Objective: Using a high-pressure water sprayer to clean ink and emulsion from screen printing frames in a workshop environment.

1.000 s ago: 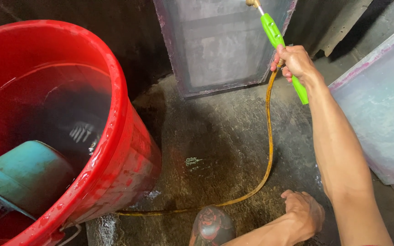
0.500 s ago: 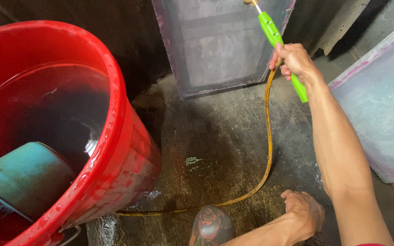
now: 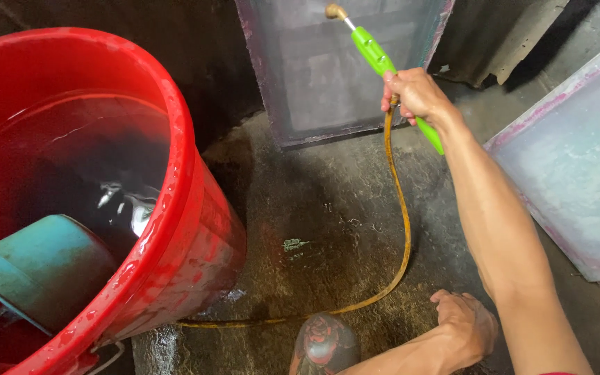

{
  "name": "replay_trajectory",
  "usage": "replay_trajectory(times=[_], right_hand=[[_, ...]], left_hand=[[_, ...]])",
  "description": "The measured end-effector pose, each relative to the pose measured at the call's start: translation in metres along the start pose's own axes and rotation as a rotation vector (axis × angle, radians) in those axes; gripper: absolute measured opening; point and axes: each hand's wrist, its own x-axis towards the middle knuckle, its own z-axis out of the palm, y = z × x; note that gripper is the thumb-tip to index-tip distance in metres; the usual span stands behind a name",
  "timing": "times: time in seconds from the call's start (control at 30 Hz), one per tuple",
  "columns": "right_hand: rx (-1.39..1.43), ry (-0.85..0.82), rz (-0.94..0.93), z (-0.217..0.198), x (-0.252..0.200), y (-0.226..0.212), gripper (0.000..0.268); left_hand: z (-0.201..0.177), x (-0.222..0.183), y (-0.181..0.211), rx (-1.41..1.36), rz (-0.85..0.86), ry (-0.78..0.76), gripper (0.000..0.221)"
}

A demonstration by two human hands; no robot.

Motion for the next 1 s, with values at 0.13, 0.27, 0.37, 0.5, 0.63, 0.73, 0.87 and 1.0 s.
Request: replay_trajectory(times=[0.13, 0.27, 0.37, 0.5, 0.63, 0.73, 0.87, 1.0], right_hand=[[-0.020, -0.005, -0.002, 0.013, -0.001, -0.014, 0.044], [-0.027, -0.013, -0.038, 0.018, -0.001, -0.027, 0.043], [-0.092, 0.001, -0.034, 0.021, -0.010, -0.046, 0.045], [-0.132, 0.025, -0.130, 0.022, -0.001, -0.052, 0.045], [-0.157, 0.020, -0.141, 0.023, 0.000, -0.054, 0.045], [-0.220, 0.007, -0.036, 0.023, -0.021, -0.069, 0.047], [-0.295, 0.047, -0.059, 0.022, -0.022, -0.059, 0.045], [-0.402, 0.033, -0.058, 0.018, -0.019, -0.044, 0.046]], left_hand=[[-0.007, -0.004, -0.005, -0.024, 0.019, -0.042, 0.082], [0.003, 0.017, -0.003, -0.058, -0.015, -0.019, 0.085], [0.014, 0.033, 0.002, -0.107, -0.049, -0.027, 0.082], [0.016, 0.026, 0.002, -0.039, -0.036, 0.021, 0.083], [0.005, 0.017, 0.000, -0.036, -0.026, 0.002, 0.089], [-0.009, -0.009, -0.004, -0.010, -0.011, 0.003, 0.084], [-0.005, -0.006, -0.004, 0.010, 0.002, -0.014, 0.089], [0.002, -0.007, -0.002, 0.040, 0.004, 0.076, 0.064]])
